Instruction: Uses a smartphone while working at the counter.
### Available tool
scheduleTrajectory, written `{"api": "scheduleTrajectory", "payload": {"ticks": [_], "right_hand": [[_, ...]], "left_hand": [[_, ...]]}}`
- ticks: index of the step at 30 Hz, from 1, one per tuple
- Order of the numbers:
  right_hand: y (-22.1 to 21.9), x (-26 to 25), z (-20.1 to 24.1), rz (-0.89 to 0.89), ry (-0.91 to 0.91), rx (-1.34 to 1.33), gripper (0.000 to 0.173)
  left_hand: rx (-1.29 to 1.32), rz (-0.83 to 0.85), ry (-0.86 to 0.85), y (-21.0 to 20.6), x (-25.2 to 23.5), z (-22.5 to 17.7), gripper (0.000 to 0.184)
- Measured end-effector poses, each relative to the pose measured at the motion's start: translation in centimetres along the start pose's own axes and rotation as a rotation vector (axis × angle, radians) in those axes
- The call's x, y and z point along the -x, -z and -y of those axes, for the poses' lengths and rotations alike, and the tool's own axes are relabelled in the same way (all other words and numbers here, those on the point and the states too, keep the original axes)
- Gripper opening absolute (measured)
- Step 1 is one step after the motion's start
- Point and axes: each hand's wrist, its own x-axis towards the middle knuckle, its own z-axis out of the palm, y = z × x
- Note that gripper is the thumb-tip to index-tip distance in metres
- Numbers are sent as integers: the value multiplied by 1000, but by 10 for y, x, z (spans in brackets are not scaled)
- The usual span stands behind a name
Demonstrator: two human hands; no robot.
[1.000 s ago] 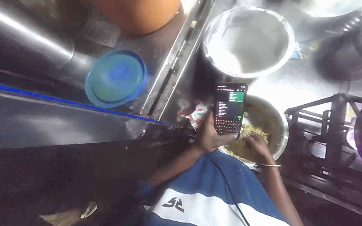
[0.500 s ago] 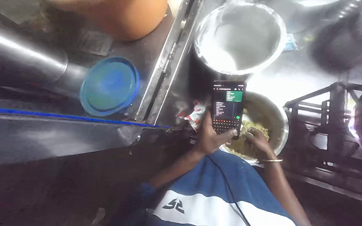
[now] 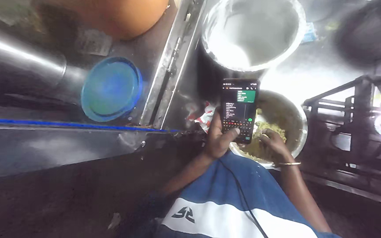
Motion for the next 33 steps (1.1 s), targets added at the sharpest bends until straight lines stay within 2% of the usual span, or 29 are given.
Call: {"api": "scheduleTrajectory", "payload": {"ticks": [7, 14, 18, 22, 24, 29, 33], "right_hand": [[1, -2, -6, 0, 25, 21, 20], [0, -1, -2, -15, 20, -9, 19], [-1, 2, -1, -21, 40, 0, 17], [0, 1, -1, -37, 94, 2, 21], [-3, 1, -1, -46, 78, -15, 17], [-2, 0, -5, -21, 39, -35, 18], [-3, 2, -1, -33, 20, -19, 16]], "left_hand": [[25, -4, 1, 0, -2, 0, 63], [181, 197, 55, 10, 2, -1, 62], [174, 180, 123, 8, 0, -1, 53], [123, 170, 153, 5, -3, -3, 61], [142, 182, 125, 4, -5, -4, 63], [125, 164, 118, -3, -8, -6, 55], [104, 118, 132, -7, -8, -9, 63]]}}
